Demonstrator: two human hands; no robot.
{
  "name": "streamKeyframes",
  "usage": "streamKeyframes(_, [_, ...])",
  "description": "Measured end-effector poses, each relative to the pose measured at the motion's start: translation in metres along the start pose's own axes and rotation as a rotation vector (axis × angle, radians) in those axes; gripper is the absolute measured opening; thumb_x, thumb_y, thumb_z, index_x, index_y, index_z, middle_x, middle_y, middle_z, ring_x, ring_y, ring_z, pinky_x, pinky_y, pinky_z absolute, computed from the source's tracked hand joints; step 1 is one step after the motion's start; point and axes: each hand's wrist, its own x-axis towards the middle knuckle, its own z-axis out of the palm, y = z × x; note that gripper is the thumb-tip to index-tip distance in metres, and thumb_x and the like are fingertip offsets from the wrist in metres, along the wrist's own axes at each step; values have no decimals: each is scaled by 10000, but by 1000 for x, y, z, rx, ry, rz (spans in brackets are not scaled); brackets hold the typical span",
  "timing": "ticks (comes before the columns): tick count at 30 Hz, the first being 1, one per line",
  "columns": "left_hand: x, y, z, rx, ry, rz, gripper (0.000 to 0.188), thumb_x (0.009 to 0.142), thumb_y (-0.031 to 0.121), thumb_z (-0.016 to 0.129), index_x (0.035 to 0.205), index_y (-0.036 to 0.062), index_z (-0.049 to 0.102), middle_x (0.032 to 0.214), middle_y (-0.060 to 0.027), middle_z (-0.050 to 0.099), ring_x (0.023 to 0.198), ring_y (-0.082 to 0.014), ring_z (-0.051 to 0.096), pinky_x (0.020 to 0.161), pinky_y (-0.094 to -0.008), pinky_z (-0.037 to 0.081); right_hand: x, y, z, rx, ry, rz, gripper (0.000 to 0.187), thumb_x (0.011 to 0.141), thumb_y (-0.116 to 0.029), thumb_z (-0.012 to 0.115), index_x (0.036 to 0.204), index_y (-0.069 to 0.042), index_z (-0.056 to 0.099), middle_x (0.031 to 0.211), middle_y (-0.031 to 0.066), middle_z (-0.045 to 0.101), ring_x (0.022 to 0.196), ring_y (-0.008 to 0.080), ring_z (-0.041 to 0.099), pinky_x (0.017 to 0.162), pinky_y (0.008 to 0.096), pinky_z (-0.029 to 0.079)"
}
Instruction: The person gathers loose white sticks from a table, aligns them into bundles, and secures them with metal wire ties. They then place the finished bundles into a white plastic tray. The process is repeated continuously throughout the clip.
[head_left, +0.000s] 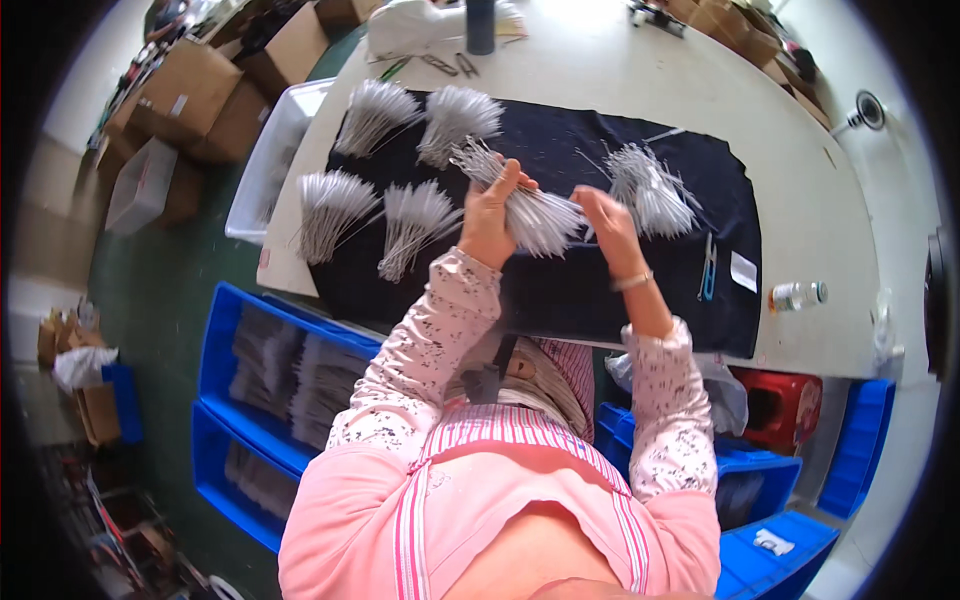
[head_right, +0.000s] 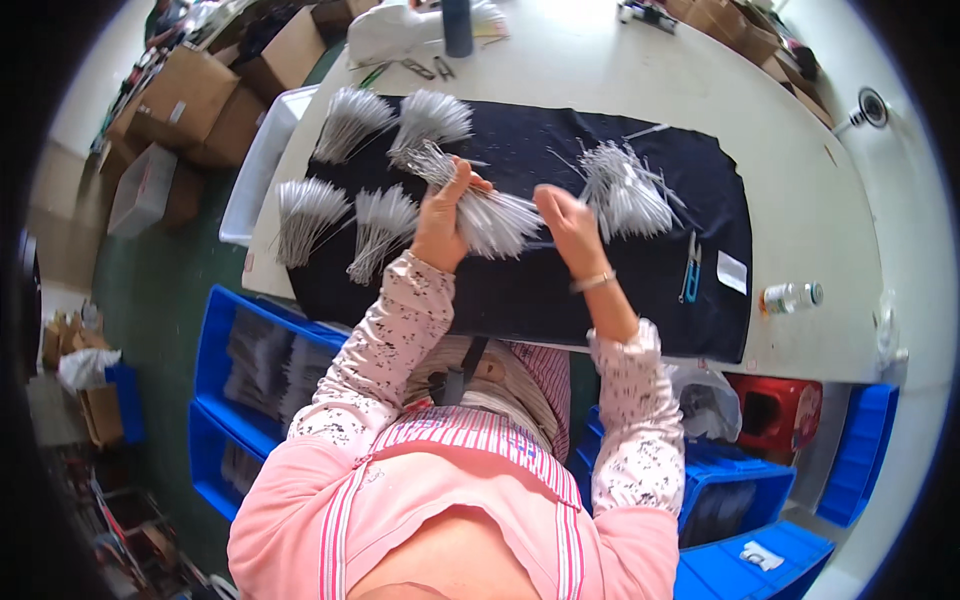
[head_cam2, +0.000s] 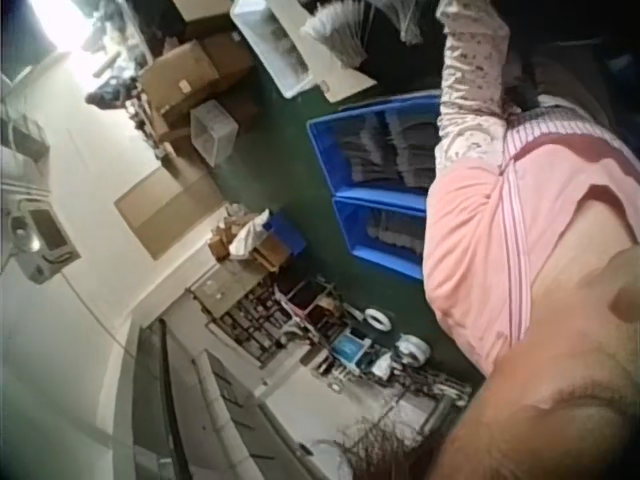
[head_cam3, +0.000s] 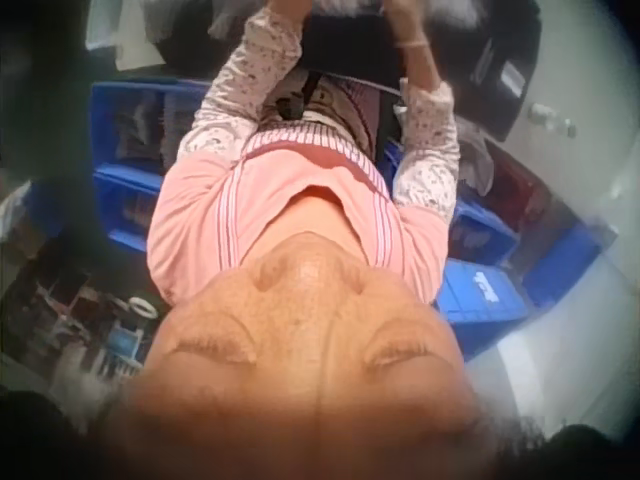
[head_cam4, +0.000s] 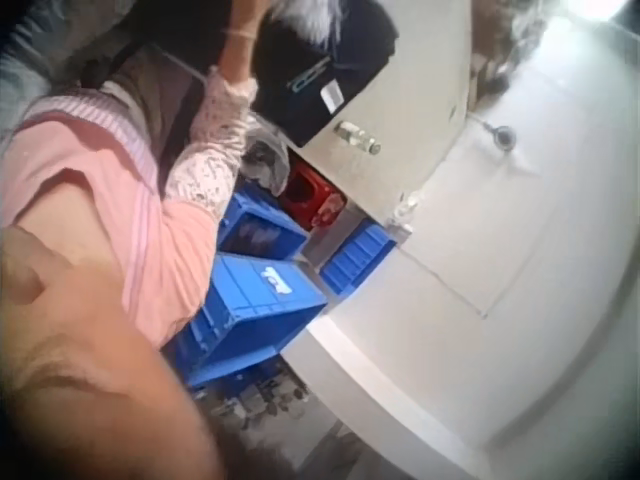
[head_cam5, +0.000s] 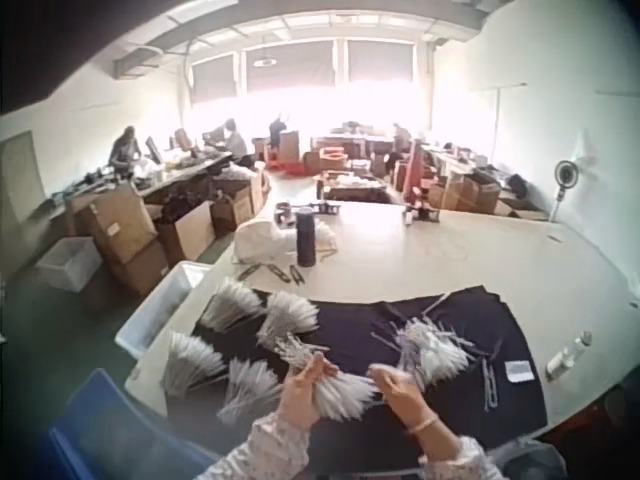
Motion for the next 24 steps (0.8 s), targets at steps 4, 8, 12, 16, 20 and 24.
streamKeyframes(4, [-13,-6,-14,-188,20,-147,340,820,48,607,1130,78,471,920,-87,594,921,-235,607,818,-396,508,-40,-32,35,807,117,426,506,961,-437,460,1153,18,574,1008,70,618,918,123,570,778,246,439])
streamKeyframes(8, [-26,-11,-14,-54,-97,-180,392,819,7,616,1176,79,474,1018,-96,599,1018,-261,592,901,-419,488,-46,-23,50,949,268,420,455,976,-371,443,1121,41,569,1018,120,623,906,172,600,797,301,477])
streamKeyframes(12, [-30,-8,-12,13,-251,-318,436,802,12,686,1186,76,491,1085,-113,621,1050,-261,590,915,-413,485,-53,-16,65,1054,322,406,439,990,-337,400,1114,50,565,1028,139,633,936,205,615,848,330,474])
streamKeyframes(16, [-34,15,-4,188,-363,-285,333,782,-9,703,1075,64,564,1004,-109,657,974,-242,634,854,-374,509,-69,-34,75,1070,226,453,510,1004,-384,343,1148,59,551,1073,151,626,990,221,610,909,352,453])
streamKeyframes(20, [-34,15,-3,384,-445,-114,312,790,-5,699,1074,44,582,944,-80,670,857,-173,646,787,-299,510,-70,-25,66,868,259,329,504,1007,-377,355,1184,59,533,1099,143,617,1009,207,599,910,344,453])
streamKeyframes(24, [-49,3,-6,729,-459,79,301,812,22,683,1099,22,592,921,-51,665,828,-106,623,732,-253,501,-62,-64,48,439,436,-218,554,935,-418,510,1218,59,518,1159,146,598,1056,212,580,952,346,427])
